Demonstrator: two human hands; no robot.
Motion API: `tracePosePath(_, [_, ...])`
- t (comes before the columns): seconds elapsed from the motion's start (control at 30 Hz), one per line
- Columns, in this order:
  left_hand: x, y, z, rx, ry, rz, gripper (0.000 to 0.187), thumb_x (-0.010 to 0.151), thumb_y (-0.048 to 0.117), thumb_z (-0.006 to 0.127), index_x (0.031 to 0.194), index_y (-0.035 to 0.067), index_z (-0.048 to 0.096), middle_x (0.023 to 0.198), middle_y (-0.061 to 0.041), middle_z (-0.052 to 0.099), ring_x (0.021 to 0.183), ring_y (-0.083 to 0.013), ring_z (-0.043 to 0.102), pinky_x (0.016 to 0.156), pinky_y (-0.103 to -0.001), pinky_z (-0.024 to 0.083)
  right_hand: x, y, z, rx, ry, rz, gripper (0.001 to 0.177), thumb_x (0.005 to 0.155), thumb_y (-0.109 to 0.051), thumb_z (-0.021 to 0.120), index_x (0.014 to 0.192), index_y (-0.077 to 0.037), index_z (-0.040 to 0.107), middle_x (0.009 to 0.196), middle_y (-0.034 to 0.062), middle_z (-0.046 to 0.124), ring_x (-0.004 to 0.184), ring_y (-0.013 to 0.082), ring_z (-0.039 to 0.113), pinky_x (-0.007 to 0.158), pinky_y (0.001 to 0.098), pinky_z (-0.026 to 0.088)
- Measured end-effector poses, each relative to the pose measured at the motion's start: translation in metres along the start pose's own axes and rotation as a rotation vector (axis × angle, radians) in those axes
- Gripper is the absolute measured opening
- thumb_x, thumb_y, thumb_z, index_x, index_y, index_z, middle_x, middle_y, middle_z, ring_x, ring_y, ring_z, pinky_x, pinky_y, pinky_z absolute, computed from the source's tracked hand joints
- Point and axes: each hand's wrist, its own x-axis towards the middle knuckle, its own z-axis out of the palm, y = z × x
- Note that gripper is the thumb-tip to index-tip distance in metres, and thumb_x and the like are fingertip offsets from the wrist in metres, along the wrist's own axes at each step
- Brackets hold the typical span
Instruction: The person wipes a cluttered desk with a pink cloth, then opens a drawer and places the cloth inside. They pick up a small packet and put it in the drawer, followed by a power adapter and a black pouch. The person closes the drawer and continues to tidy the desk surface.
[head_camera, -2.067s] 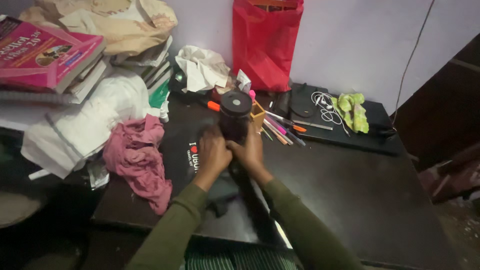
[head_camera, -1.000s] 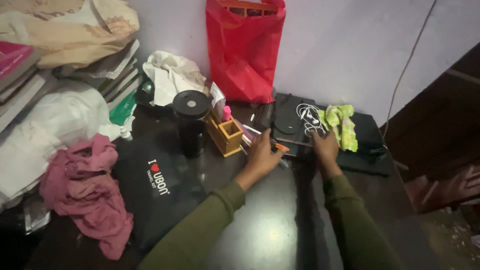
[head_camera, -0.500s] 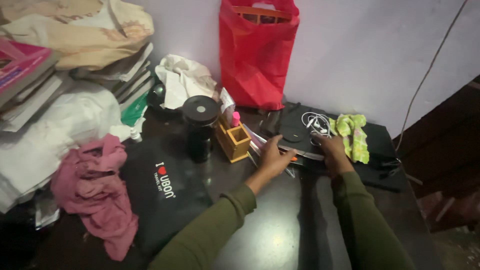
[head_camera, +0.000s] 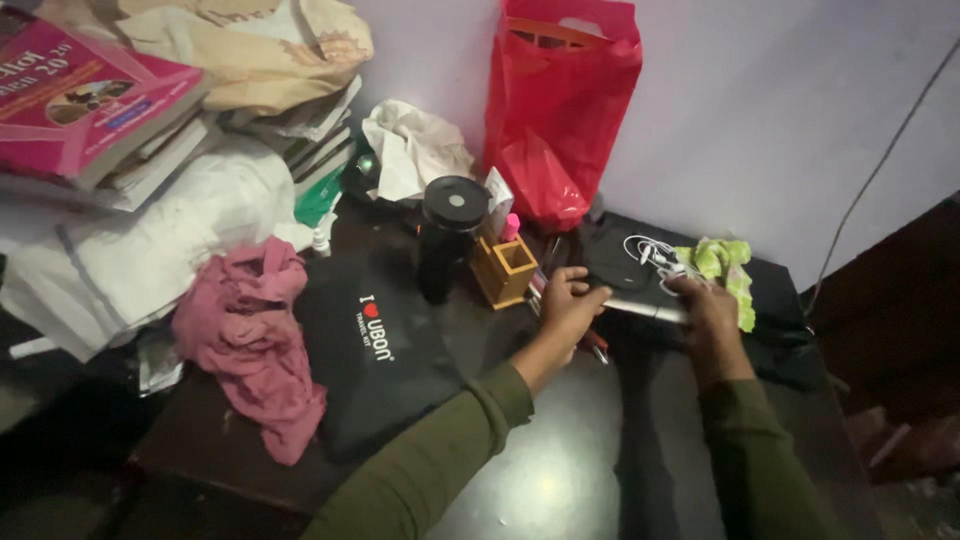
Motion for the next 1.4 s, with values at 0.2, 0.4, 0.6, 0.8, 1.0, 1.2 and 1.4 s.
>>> tracePosePath(0.2, [-0.017,0.027,0.005,-0.055,-0.114,-0.113,0.075,0.084,0.007,0.075,0.147,-0.004,0.037,0.108,-0.011,0.058,0.084,-0.0245,0.076,0.058,-0.026,0.062,-0.036,-0.062,-0.005,0.101,0.058,0.008,0.02,0.08,0.004,0.075,0.099,0.001,0.069,0.091,0.0089,0.074,0.076,0.0161,0.072,0.067,0.0269,0.057])
tracePosePath(0.4, [-0.055,0.078,0.004,-0.034,-0.13,-0.1,0.081,0.08,0.014,0.076,0.148,-0.002,0.034,0.105,-0.012,0.065,0.078,-0.0183,0.075,0.042,-0.033,0.05,-0.086,-0.112,0.014,0.196,0.002,-0.196,0.016,0.083,0.011,0.071,0.096,0.005,0.064,0.09,0.0102,0.071,0.08,0.02,0.071,0.074,0.0296,0.061])
tracePosePath(0.6, [-0.092,0.168,0.006,0.018,-0.028,0.327,0.074,0.079,0.019,0.08,0.142,-0.008,0.051,0.119,-0.022,0.069,0.095,-0.0231,0.07,0.083,-0.032,0.058,-0.142,-0.173,0.047,0.359,-0.205,-0.312,0.013,0.089,0.007,0.066,0.101,0.004,0.064,0.089,0.0077,0.068,0.08,0.0167,0.068,0.073,0.0279,0.057])
tracePosePath(0.8, [-0.096,0.245,-0.044,0.107,0.212,0.557,0.078,0.083,0.031,0.079,0.147,0.0,0.049,0.136,-0.014,0.063,0.125,-0.0228,0.061,0.106,-0.034,0.047,-0.192,-0.222,0.116,0.445,-0.392,-0.416,0.021,0.087,0.004,0.068,0.106,0.0,0.058,0.096,0.0057,0.067,0.088,0.0159,0.072,0.073,0.0276,0.059])
tracePosePath(1.0, [-0.065,0.27,-0.143,-0.141,0.18,0.57,0.062,0.092,0.018,0.075,0.144,-0.004,0.051,0.132,-0.015,0.064,0.115,-0.0237,0.065,0.098,-0.037,0.053,-0.193,-0.23,0.224,0.246,-0.576,-0.491,0.017,0.092,0.0,0.072,0.106,0.006,0.064,0.092,0.0119,0.068,0.072,0.0155,0.06,0.058,0.0269,0.044])
tracePosePath(1.2, [-0.041,0.242,-0.232,-0.39,0.068,0.293,0.048,0.097,0.013,0.067,0.141,0.0,0.05,0.115,-0.011,0.068,0.089,-0.0189,0.071,0.074,-0.033,0.06,-0.194,-0.206,0.325,-0.127,-0.39,-0.606,0.027,0.081,-0.001,0.067,0.107,-0.002,0.07,0.079,0.0082,0.07,0.063,0.0183,0.064,0.052,0.032,0.048])
tracePosePath(1.4, [0.001,0.177,-0.271,-0.396,0.082,0.147,0.041,0.102,0.021,0.062,0.137,0.002,0.049,0.1,-0.008,0.065,0.076,-0.0188,0.069,0.068,-0.033,0.06,-0.186,-0.184,0.37,-0.603,-0.382,-0.685,0.03,0.077,-0.006,0.064,0.101,-0.011,0.081,0.083,0.0159,0.077,0.072,0.0223,0.077,0.071,0.0367,0.059])
